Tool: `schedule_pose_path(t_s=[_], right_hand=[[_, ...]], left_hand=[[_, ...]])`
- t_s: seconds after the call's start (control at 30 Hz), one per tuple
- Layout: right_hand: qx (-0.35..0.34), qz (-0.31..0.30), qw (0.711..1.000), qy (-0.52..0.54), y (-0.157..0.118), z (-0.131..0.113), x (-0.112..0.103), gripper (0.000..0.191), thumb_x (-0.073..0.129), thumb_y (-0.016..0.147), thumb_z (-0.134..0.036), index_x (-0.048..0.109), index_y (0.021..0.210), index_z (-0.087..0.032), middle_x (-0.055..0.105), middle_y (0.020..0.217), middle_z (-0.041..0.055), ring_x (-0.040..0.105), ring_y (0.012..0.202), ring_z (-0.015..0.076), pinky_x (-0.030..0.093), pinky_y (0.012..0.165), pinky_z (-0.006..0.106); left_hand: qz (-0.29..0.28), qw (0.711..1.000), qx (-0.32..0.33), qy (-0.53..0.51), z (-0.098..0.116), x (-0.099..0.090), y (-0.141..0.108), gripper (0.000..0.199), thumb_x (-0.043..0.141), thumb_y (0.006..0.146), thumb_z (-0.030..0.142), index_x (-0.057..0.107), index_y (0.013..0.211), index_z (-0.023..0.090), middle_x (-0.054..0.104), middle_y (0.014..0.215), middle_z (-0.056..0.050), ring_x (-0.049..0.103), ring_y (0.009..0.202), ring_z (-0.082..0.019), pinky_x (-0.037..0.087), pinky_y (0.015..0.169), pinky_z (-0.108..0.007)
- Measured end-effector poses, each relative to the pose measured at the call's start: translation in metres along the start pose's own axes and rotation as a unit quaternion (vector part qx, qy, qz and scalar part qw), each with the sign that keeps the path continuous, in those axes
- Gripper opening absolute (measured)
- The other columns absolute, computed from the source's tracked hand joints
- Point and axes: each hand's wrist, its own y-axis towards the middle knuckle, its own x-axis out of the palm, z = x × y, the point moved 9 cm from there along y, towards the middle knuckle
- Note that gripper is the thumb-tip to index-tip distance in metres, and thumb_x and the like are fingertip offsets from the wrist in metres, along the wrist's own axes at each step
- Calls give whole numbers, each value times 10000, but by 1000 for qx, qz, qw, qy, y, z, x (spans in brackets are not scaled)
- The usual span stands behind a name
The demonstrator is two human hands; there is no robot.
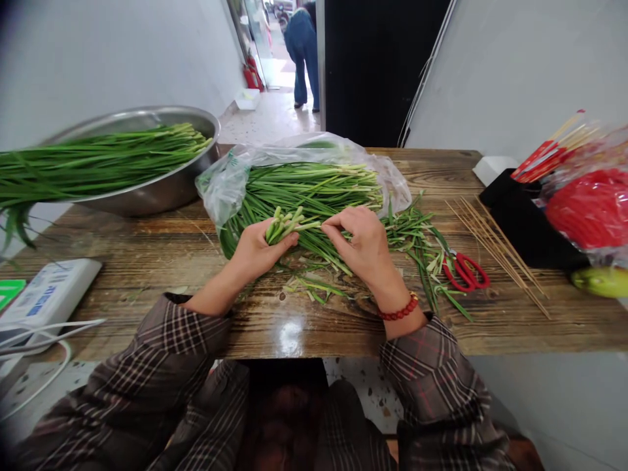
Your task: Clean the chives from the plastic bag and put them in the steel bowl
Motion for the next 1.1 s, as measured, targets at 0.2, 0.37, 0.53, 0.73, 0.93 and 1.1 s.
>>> schedule_pose_path(t_s=[0.2, 0.37, 0.53, 0.73, 0.93, 1.1], right_hand=[[84, -46, 992, 84, -1, 19, 6, 227, 536, 906, -330, 686, 783, -213, 706, 782, 26, 627, 753, 168, 466, 728, 320], [75, -173, 982, -22, -10, 32, 26, 188, 613, 861, -356, 696, 788, -204, 691, 776, 34, 603, 737, 168, 422, 704, 307], [36, -279, 955, -94, -22, 29, 48, 100, 728, 753, -284, 670, 768, -204, 659, 740, 26, 564, 714, 165, 375, 664, 293], [163, -199, 962, 89, -15, 37, 40, 46, 599, 787, -211, 628, 790, -176, 608, 690, -7, 515, 607, 109, 386, 590, 254], [310, -157, 859, 375, -22, 46, 49, 248, 694, 729, -339, 629, 911, -184, 579, 630, -51, 486, 491, 65, 381, 446, 195], [371, -175, 780, 472, -31, 43, 60, 327, 764, 682, -434, 695, 851, -163, 678, 695, 19, 598, 556, 95, 501, 499, 219]], left_hand=[[8, 998, 39, 56, 9, -2, -1, 277, 604, 847, 333, 619, 617, 179, 579, 611, -6, 524, 682, -153, 430, 653, -264], [48, 998, -20, -29, -3, -9, -1, 296, 587, 872, 363, 604, 639, 182, 602, 628, 0, 555, 607, -139, 468, 631, -275], [82, 995, -22, -47, -4, -13, -2, 155, 649, 823, 321, 663, 793, 170, 653, 731, -5, 620, 716, -164, 495, 692, -280], [53, 998, 22, 2, 4, -10, -2, 169, 611, 854, 298, 681, 773, 167, 661, 744, -19, 611, 694, -156, 476, 679, -281], [-13, 989, 144, 14, 27, 2, -2, 206, 571, 900, 341, 710, 888, 189, 723, 943, -71, 637, 900, -177, 453, 845, -311], [-14, 988, 115, 97, 22, 3, -1, 272, 558, 902, 378, 686, 761, 183, 699, 791, -47, 591, 790, -174, 405, 752, -307]])
